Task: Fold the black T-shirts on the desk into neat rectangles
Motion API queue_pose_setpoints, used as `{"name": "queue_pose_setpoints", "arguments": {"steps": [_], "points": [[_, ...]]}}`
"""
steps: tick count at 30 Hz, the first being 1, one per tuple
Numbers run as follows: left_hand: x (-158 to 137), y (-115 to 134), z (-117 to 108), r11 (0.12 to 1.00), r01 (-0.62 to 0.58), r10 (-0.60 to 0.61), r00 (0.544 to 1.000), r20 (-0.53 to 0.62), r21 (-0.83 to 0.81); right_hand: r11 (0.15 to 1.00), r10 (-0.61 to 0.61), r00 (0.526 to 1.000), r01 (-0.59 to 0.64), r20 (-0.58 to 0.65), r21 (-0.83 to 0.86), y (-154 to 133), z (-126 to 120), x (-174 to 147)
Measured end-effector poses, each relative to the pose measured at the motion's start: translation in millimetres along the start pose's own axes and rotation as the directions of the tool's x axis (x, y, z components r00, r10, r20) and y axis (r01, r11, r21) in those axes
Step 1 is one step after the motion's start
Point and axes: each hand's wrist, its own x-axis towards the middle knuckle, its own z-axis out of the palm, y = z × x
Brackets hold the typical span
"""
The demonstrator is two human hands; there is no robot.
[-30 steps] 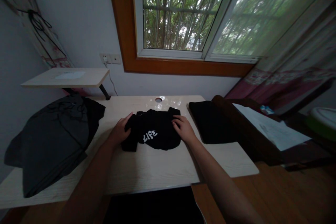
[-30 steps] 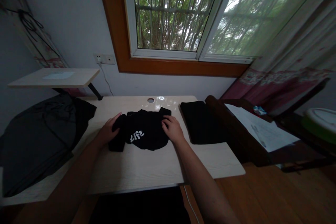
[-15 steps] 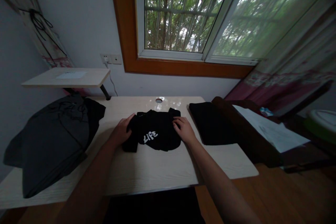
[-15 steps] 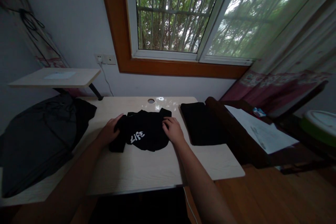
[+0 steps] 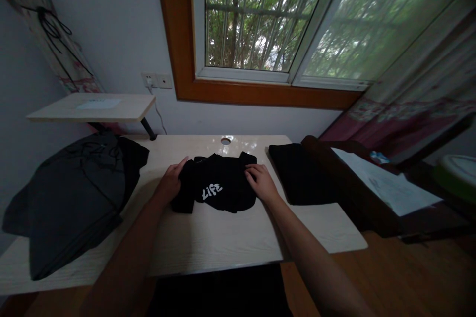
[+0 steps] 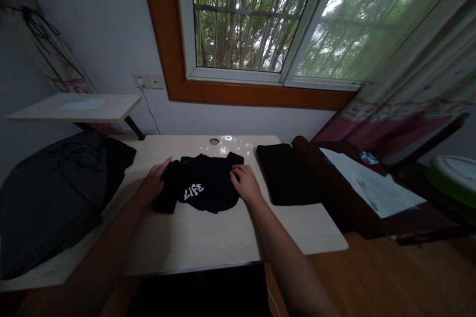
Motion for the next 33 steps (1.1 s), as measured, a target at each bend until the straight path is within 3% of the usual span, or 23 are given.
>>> {"name": "queue_pose_setpoints", "arguments": {"steps": [11, 19, 24, 33], "points": [[0, -4, -2, 0.997, 0.063, -0.055, 0.988, -0.147, 0.054, 0.999, -0.004, 0.999, 0.001, 0.043, 0.050, -6, -5, 0], [-1, -6, 1, 1.000, 0.009, -0.011, 0.985, -0.173, -0.013, 0.999, 0.008, 0.999, -0.010, 0.051, 0.054, -1, -1, -1], [-3, -1, 1, 0.999, 0.018, -0.022, 0.990, -0.137, -0.032, 0.998, 0.016, 0.999, -0.018, 0.037, 0.063, 0, 0, -1], [-12, 9, 0, 0.997, -0.067, 0.067, 0.998, -0.008, 0.025, 1.000, -0.006, 0.999, 0.005, 0.040, 0.015, 0, 3, -1]]}}
